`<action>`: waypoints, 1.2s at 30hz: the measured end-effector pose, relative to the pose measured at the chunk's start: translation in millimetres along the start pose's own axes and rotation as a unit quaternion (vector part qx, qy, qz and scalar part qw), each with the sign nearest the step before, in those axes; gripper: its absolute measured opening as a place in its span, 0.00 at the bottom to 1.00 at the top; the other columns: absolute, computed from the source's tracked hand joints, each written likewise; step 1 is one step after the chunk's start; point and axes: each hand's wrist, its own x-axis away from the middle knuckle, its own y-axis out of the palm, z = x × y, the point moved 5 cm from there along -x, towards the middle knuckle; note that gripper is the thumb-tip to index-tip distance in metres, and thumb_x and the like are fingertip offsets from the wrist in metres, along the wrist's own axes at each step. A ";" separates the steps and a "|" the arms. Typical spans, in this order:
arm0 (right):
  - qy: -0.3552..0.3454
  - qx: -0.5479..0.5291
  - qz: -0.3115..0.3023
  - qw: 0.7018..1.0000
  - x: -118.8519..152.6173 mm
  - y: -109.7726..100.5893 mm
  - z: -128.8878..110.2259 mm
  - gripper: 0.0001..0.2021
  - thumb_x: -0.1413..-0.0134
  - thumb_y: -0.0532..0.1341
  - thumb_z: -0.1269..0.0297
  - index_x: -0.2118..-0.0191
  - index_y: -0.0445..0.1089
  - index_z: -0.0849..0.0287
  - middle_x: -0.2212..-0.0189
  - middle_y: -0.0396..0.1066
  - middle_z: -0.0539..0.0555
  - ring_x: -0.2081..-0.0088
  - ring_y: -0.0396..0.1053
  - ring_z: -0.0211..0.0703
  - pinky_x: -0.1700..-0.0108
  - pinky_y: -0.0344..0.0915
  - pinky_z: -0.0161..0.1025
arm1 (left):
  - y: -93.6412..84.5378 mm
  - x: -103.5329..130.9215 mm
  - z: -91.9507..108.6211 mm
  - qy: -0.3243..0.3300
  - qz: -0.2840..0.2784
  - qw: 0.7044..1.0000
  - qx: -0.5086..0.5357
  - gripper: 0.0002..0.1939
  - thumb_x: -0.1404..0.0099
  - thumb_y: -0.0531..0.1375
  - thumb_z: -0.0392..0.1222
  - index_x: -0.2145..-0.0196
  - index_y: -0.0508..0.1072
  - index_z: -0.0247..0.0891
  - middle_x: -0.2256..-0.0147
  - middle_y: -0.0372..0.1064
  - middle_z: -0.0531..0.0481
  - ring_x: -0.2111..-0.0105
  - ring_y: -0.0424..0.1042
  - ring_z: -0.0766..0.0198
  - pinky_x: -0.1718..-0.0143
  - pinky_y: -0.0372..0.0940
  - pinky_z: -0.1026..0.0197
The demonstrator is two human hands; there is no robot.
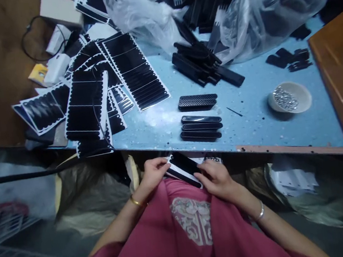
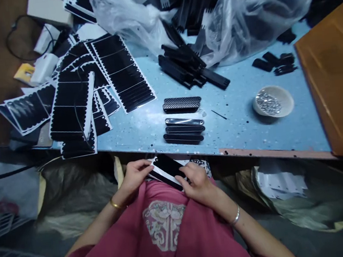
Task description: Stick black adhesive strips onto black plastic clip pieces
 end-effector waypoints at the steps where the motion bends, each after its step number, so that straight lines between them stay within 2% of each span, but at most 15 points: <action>1: 0.002 -0.002 0.000 1.000 2.1 12.5 0.9 0.06 0.41 0.61 0.66 0.61 0.72 0.61 0.74 0.70 0.55 0.72 0.68 0.42 0.70 0.65 0.38 | 2.0 0.1 -6.6 -0.039 -0.002 0.996 0.077 0.07 0.54 0.69 0.38 0.76 0.78 0.33 0.76 0.75 0.48 0.76 0.69 0.67 0.71 0.62 0.65; 4: 0.002 -0.001 0.008 1.000 3.7 39.4 4.3 0.09 0.42 0.62 0.63 0.58 0.72 0.62 0.72 0.71 0.56 0.70 0.70 0.45 0.68 0.68 0.41 | 10.0 3.8 -13.7 -0.120 -0.047 0.967 0.222 0.12 0.59 0.71 0.35 0.73 0.79 0.31 0.76 0.74 0.48 0.77 0.69 0.68 0.72 0.62 0.66; 7: -0.006 -0.006 -0.013 1.000 4.7 54.0 2.9 0.10 0.41 0.61 0.62 0.57 0.72 0.62 0.71 0.72 0.57 0.69 0.70 0.45 0.66 0.69 0.42 | 14.1 9.4 -12.4 -0.146 -0.094 0.953 0.247 0.18 0.59 0.72 0.35 0.67 0.81 0.29 0.73 0.76 0.45 0.76 0.70 0.67 0.70 0.62 0.65; 9: -0.012 -0.012 -0.036 0.999 7.3 59.2 1.4 0.10 0.40 0.61 0.64 0.56 0.73 0.61 0.70 0.72 0.57 0.68 0.70 0.45 0.65 0.69 0.42 | 13.3 11.2 -11.5 -0.142 -0.096 0.956 0.238 0.14 0.58 0.72 0.35 0.70 0.80 0.28 0.74 0.75 0.46 0.77 0.69 0.68 0.72 0.61 0.66; 12: -0.011 -0.004 -0.030 0.999 10.8 60.0 3.3 0.12 0.41 0.63 0.60 0.56 0.73 0.62 0.70 0.72 0.57 0.68 0.70 0.46 0.65 0.69 0.42 | 11.7 11.7 -10.3 -0.130 -0.087 0.963 0.219 0.10 0.58 0.71 0.35 0.76 0.79 0.29 0.79 0.72 0.49 0.79 0.66 0.70 0.75 0.58 0.67; 16: 0.014 -0.020 -0.005 1.000 8.0 58.2 6.9 0.14 0.43 0.64 0.54 0.60 0.74 0.61 0.74 0.70 0.55 0.72 0.68 0.42 0.69 0.67 0.40 | 15.8 12.1 -5.8 -0.121 -0.120 0.963 0.208 0.11 0.57 0.72 0.38 0.75 0.79 0.29 0.77 0.73 0.48 0.78 0.66 0.70 0.73 0.59 0.67; 19: 0.052 -0.075 -0.024 0.995 0.8 60.6 4.1 0.15 0.44 0.64 0.51 0.65 0.74 0.61 0.75 0.69 0.53 0.74 0.66 0.39 0.71 0.65 0.37 | 21.5 11.1 -0.3 -0.106 -0.140 0.966 0.192 0.10 0.57 0.72 0.38 0.76 0.80 0.30 0.78 0.72 0.49 0.78 0.65 0.70 0.74 0.57 0.67; 23: 0.106 -0.150 -0.042 0.982 -10.2 62.2 -1.2 0.17 0.41 0.61 0.52 0.73 0.71 0.60 0.79 0.66 0.50 0.76 0.63 0.36 0.73 0.61 0.34 | 35.6 8.3 8.5 -0.088 -0.174 0.964 0.179 0.09 0.58 0.72 0.37 0.77 0.80 0.31 0.79 0.71 0.49 0.78 0.64 0.70 0.75 0.56 0.68; 27: 0.150 -0.182 -0.055 0.970 -15.8 57.1 1.2 0.21 0.40 0.59 0.53 0.80 0.66 0.60 0.83 0.61 0.48 0.79 0.60 0.34 0.75 0.57 0.33 | 47.9 6.7 12.6 -0.093 -0.204 0.952 0.207 0.09 0.57 0.72 0.37 0.76 0.81 0.30 0.78 0.72 0.48 0.76 0.66 0.69 0.70 0.59 0.67; 31: 0.171 -0.189 -0.065 0.965 -13.4 54.9 6.7 0.18 0.40 0.59 0.54 0.75 0.72 0.61 0.81 0.66 0.50 0.78 0.63 0.35 0.75 0.59 0.33 | 48.7 6.0 10.4 -0.097 -0.191 0.952 0.217 0.11 0.57 0.73 0.40 0.77 0.80 0.31 0.78 0.73 0.49 0.76 0.67 0.69 0.70 0.60 0.67; 34: 0.175 -0.194 -0.048 0.964 -10.0 56.7 9.4 0.14 0.44 0.62 0.54 0.67 0.75 0.62 0.78 0.70 0.52 0.77 0.66 0.36 0.75 0.62 0.33 | 45.6 6.6 10.0 -0.097 -0.172 0.957 0.211 0.11 0.56 0.73 0.41 0.77 0.79 0.31 0.78 0.72 0.50 0.77 0.66 0.70 0.71 0.59 0.67; 36: 0.167 -0.188 -0.030 0.967 -9.5 56.5 8.7 0.13 0.45 0.63 0.55 0.66 0.75 0.61 0.78 0.71 0.52 0.77 0.67 0.36 0.75 0.63 0.33 | 44.3 7.5 11.2 -0.096 -0.174 0.958 0.208 0.12 0.55 0.73 0.41 0.76 0.79 0.31 0.78 0.72 0.50 0.77 0.66 0.70 0.71 0.58 0.68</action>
